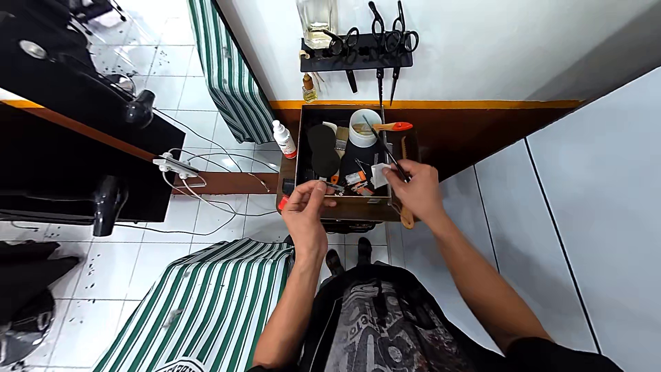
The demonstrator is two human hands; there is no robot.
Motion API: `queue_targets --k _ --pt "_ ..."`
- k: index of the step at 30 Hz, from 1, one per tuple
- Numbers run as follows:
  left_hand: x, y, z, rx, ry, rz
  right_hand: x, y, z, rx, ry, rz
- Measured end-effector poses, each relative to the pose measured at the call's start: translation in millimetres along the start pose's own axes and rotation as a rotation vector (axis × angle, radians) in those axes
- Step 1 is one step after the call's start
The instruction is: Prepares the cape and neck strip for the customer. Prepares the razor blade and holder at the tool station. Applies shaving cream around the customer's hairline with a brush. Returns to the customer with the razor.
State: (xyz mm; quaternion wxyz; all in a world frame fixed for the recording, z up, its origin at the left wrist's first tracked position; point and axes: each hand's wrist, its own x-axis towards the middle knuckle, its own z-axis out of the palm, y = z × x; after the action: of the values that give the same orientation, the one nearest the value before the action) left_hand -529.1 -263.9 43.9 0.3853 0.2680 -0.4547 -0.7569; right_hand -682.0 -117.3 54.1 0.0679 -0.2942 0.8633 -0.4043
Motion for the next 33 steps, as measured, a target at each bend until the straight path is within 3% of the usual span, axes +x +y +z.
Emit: queue_targets --k 4,7,10,13,18,24,33 --pt "7.5 10.7 -4.9 -0.073 0.035 -0.054 46.5 5.7 10.1 -0.239 -0.149 0.042" --pt "10.1 23.6 -11.0 -0.097 0.036 -0.062 46.0 5.2 7.6 -0.205 -0.118 -0.018" --pt "13.1 43.6 -23.8 -0.096 -0.012 -0.009 28.2 0.0 -8.9 0.103 -0.227 -0.109" --pt "18.3 67.1 -34.5 -0.047 -0.173 0.047 8.6 -19.4 -27.2 0.639 -0.506 0.011" --pt "19.8 94.2 -30.7 0.003 -0.359 0.046 0.9 -43.9 -31.1 0.810 -0.725 -0.006" --pt "10.5 110.7 -38.9 0.000 -0.247 0.061 3.9 -60.1 -30.3 0.744 -0.696 -0.033" --pt "3.0 119.2 -47.6 0.013 -0.215 0.098 9.6 -76.6 -47.7 0.658 -0.713 -0.102"
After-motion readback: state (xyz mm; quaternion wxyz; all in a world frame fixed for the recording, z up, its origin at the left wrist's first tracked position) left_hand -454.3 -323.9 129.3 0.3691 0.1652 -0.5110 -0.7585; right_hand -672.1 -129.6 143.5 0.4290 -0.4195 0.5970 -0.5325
